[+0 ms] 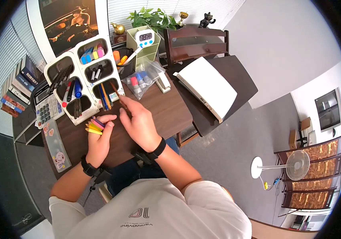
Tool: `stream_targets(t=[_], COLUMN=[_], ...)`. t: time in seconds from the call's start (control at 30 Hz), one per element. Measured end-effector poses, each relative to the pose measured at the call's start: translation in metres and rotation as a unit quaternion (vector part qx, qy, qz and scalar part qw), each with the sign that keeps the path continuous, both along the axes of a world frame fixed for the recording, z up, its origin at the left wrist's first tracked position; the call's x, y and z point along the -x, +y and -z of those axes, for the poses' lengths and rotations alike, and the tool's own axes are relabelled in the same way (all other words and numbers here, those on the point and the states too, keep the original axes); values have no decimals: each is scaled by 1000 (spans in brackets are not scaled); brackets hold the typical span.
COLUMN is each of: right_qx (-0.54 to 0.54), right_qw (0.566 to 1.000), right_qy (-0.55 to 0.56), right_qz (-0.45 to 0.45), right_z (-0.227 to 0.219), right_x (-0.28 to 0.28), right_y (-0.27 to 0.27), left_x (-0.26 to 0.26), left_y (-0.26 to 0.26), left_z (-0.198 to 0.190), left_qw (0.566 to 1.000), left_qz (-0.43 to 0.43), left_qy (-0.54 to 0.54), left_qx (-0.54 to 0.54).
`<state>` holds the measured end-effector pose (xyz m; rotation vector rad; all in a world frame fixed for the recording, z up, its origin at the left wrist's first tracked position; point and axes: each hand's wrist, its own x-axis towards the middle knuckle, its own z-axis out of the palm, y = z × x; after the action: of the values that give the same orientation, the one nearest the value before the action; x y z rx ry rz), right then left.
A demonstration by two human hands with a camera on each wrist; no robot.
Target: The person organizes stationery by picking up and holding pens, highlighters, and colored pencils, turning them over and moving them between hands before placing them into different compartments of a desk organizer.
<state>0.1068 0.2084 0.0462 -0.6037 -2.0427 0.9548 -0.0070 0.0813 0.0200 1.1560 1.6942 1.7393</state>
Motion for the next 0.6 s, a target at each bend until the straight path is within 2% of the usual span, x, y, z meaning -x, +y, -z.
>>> stream_targets(t=[0.1,0.17,0.27,0.43,0.57,0.6], right_qx=[-4,-1,22,72,53,78], right_qw=[999,999,998,994,995,992], right_qy=[-13,-13,-1,1,22,23], right_qz=[-33,-44,-60,-83,-86,-92], right_z=[2,0,5,3,6,6], right_x=[10,13,15,16,19,20], right_y=[-2,-2,1,3,4,3], left_x=[-2,-3,1,-2,0,-1], left_y=[2,1,-4,-3,-3,-4], left_z=[2,2,5,2,8,7], left_qw=[999,995,994,993,992,992], left_qz=[-11,-11,2,-8,-8,-8], left_qy=[-30,-91,-111,-114,-121,-121], left_qx=[-37,-39,1,-16,-27,-26])
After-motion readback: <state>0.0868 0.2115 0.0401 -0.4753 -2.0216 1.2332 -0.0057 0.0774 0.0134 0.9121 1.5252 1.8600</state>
